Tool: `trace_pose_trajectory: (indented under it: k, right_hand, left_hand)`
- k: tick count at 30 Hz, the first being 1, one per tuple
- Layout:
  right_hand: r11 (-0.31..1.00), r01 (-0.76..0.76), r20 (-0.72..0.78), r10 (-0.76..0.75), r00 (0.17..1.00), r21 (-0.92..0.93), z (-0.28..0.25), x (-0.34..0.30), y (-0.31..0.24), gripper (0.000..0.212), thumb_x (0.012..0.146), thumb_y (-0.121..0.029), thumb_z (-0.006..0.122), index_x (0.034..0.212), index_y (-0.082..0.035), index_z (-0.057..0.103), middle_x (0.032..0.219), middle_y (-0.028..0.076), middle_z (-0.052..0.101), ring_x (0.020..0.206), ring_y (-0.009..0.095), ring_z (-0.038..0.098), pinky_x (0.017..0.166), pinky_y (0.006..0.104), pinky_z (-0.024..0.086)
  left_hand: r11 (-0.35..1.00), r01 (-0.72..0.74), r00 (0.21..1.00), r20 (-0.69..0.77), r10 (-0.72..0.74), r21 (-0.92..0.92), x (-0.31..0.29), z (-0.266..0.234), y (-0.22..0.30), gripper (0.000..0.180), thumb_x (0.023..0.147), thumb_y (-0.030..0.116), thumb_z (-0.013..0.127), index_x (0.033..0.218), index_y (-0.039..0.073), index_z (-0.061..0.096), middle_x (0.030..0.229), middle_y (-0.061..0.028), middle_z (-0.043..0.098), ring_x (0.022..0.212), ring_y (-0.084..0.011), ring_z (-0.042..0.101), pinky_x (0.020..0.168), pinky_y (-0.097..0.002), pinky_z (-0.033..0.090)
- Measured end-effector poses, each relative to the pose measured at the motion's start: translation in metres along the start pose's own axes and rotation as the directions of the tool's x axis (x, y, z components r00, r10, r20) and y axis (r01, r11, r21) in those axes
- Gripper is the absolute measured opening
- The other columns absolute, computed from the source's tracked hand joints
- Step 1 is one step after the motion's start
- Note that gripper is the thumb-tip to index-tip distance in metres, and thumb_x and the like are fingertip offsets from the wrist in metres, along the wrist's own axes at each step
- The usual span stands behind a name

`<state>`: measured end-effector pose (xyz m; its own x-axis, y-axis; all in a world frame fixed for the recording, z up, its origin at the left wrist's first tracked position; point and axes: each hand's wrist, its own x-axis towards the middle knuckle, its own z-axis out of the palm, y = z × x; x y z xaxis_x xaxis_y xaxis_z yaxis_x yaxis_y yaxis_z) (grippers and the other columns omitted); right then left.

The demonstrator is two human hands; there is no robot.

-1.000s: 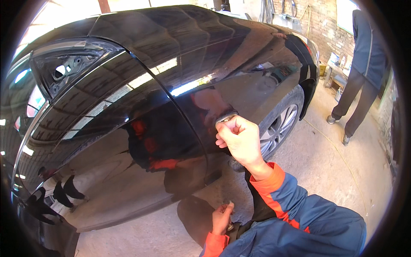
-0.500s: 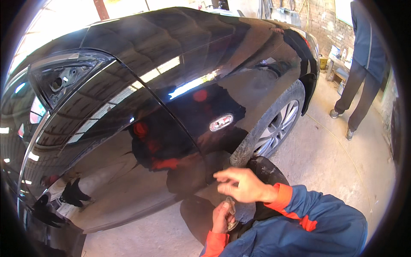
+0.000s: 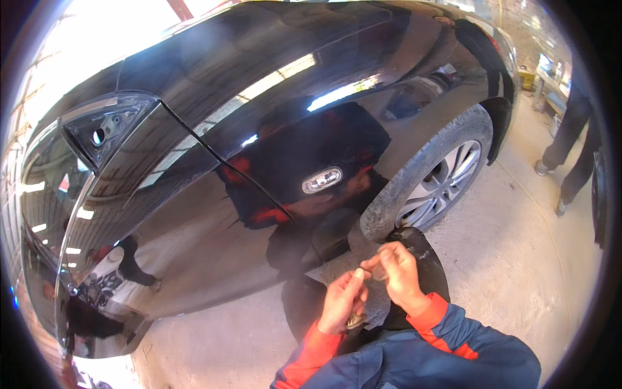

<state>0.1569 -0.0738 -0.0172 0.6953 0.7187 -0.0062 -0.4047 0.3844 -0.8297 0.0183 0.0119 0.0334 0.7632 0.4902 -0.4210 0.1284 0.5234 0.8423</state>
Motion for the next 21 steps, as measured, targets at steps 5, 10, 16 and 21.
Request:
trace_pose_trajectory:
  k: [5, 10, 16, 21]
  right_hand:
    - [0.972, -0.23, -0.022, 0.231, 0.973, 0.052, -0.047, 0.023, 0.022, 0.023, 0.108, -0.027, 0.059, 0.112, -0.005, 0.057, 0.079, 0.008, 0.067, 0.07, 0.021, 0.071, 0.068, 0.0356, 0.06]
    - [0.861, -0.501, -0.094, 0.508, 0.856, 0.088, -0.077, 0.011, 0.072, 0.019, 0.107, -0.02, 0.059, 0.11, -0.001, 0.06, 0.077, 0.009, 0.066, 0.067, 0.022, 0.069, 0.066, 0.0373, 0.061]
    - [0.849, -0.524, -0.004, 0.526, 0.851, 0.069, -0.087, 0.011, 0.086, 0.02, 0.106, -0.023, 0.062, 0.104, -0.002, 0.062, 0.078, 0.011, 0.068, 0.066, 0.022, 0.069, 0.063, 0.0359, 0.059]
    - [0.845, -0.53, 0.054, 0.527, 0.848, 0.067, -0.084, 0.01, 0.081, 0.02, 0.106, -0.022, 0.062, 0.103, -0.003, 0.061, 0.077, 0.011, 0.069, 0.065, 0.022, 0.068, 0.061, 0.0342, 0.056]
  left_hand:
    - [0.886, -0.352, 0.836, -0.325, 0.442, 0.301, 0.001, 0.01, 0.087, 0.031, 0.107, 0.031, 0.062, 0.102, 0.002, 0.069, 0.063, 0.0006, 0.059, 0.043, -0.0039, 0.043, 0.04, -0.022, 0.031]
    - [0.839, -0.438, 0.78, -0.328, 0.533, 0.322, 0.024, 0.033, 0.142, 0.034, 0.105, 0.032, 0.067, 0.093, 0.0, 0.073, 0.057, -0.0009, 0.059, 0.039, -0.0042, 0.042, 0.039, -0.0223, 0.03]
    - [0.81, -0.419, 0.72, -0.393, 0.572, 0.412, 0.046, 0.063, 0.145, 0.035, 0.103, 0.033, 0.069, 0.091, 0.0, 0.074, 0.058, -0.0028, 0.062, 0.04, -0.0043, 0.044, 0.041, -0.0222, 0.032]
    - [0.773, -0.426, 0.651, -0.434, 0.623, 0.47, 0.058, 0.072, 0.143, 0.039, 0.104, 0.033, 0.068, 0.089, -0.002, 0.075, 0.057, -0.0034, 0.063, 0.042, -0.0048, 0.046, 0.043, -0.0219, 0.034]
